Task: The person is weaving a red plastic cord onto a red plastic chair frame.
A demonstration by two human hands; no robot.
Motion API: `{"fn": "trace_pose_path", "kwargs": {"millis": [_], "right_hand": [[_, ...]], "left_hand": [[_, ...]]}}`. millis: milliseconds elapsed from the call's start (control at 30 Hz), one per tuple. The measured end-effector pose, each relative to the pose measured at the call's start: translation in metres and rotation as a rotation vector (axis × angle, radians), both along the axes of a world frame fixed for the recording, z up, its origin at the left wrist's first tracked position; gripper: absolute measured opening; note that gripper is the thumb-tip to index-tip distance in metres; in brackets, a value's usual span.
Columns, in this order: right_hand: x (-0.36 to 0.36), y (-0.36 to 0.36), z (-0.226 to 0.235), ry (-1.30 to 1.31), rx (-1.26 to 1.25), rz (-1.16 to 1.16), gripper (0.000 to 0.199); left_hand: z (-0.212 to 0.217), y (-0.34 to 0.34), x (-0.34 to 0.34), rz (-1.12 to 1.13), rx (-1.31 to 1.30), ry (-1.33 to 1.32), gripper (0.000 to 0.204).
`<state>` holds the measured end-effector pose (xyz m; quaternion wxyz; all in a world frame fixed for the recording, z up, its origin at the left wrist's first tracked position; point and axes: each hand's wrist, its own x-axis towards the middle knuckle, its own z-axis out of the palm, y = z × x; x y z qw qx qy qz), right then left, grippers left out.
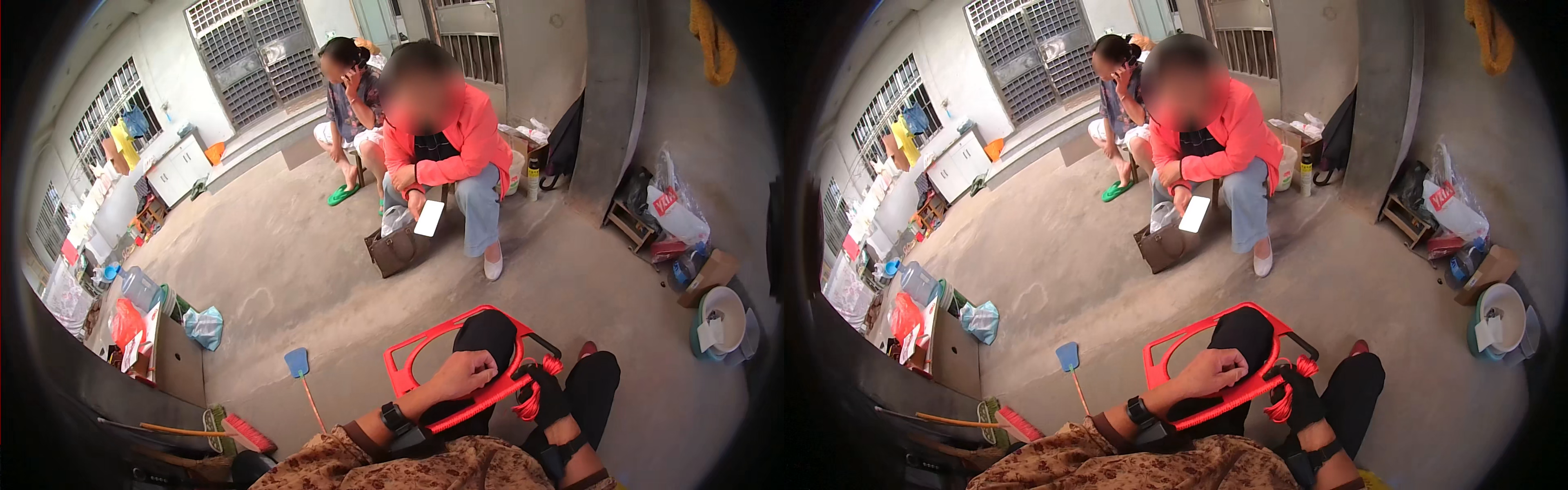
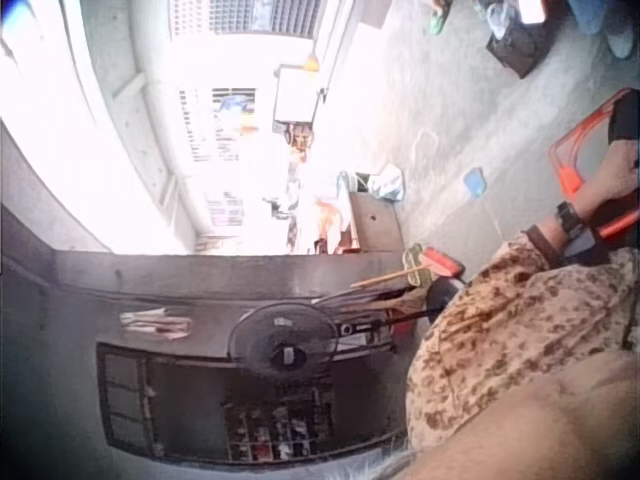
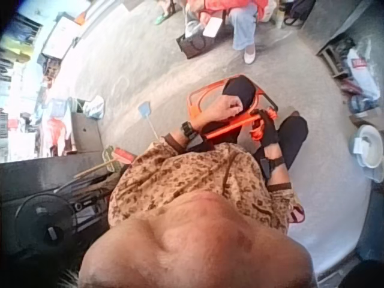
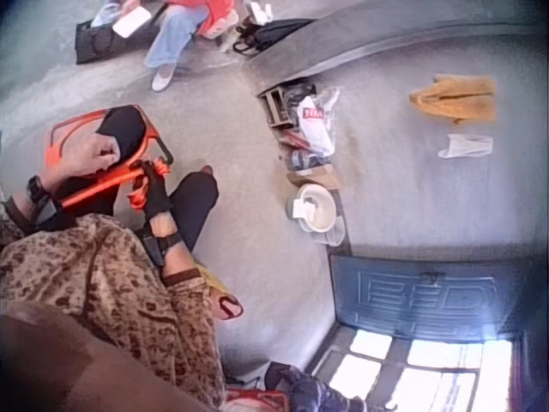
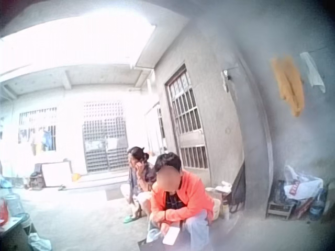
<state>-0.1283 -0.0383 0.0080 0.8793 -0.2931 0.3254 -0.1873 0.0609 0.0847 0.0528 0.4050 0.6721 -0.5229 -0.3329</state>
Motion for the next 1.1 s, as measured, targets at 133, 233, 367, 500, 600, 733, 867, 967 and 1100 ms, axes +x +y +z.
{"fn": "trace_pose_path", "kwargs": {"millis": [133,233,367,500,600,733,867,967,1100], "right_hand": [[-0.0041,-0.0003,0.0032,-0.033,-0.022,-0.002,0.016],[-0.0077,0.0010,0.0047,-0.018,-0.053,-0.013,0.017],[-0.0074,-0.0003,0.0035,-0.028,-0.068,-0.042,0.017],[-0.0047,-0.0018,0.0018,-0.039,-0.051,-0.036,0.017],[-0.0044,-0.0018,0.0023,-0.013,-0.085,-0.035,0.017],[-0.0050,-0.0016,0.0056,0.010,-0.080,-0.030,0.016],[-0.0043,-0.0012,0.0094,0.031,-0.104,-0.047,0.015],[-0.0039,-0.0012,0.0102,0.046,-0.132,-0.046,0.014],[-0.0040,-0.0015,0.0064,0.055,-0.099,-0.051,0.014]], "left_hand": [[-0.0016,-0.0020,-0.0017,-0.025,0.041,0.178,0.009],[-0.0031,-0.0025,-0.0037,-0.031,0.025,0.193,0.009],[-0.0019,-0.0034,-0.0029,-0.049,-0.001,0.171,0.008],[-0.0015,-0.0029,-0.0028,-0.033,0.047,0.225,0.009],[-0.0040,-0.0029,-0.0027,-0.040,0.005,0.211,0.009],[-0.0063,-0.0037,-0.0020,-0.046,0.027,0.244,0.008],[-0.0055,-0.0038,-0.0022,-0.049,0.037,0.252,0.008],[-0.0052,-0.0043,-0.0025,-0.047,0.054,0.270,0.007],[-0.0059,-0.0029,-0.0014,-0.050,0.042,0.308,0.007]]}}
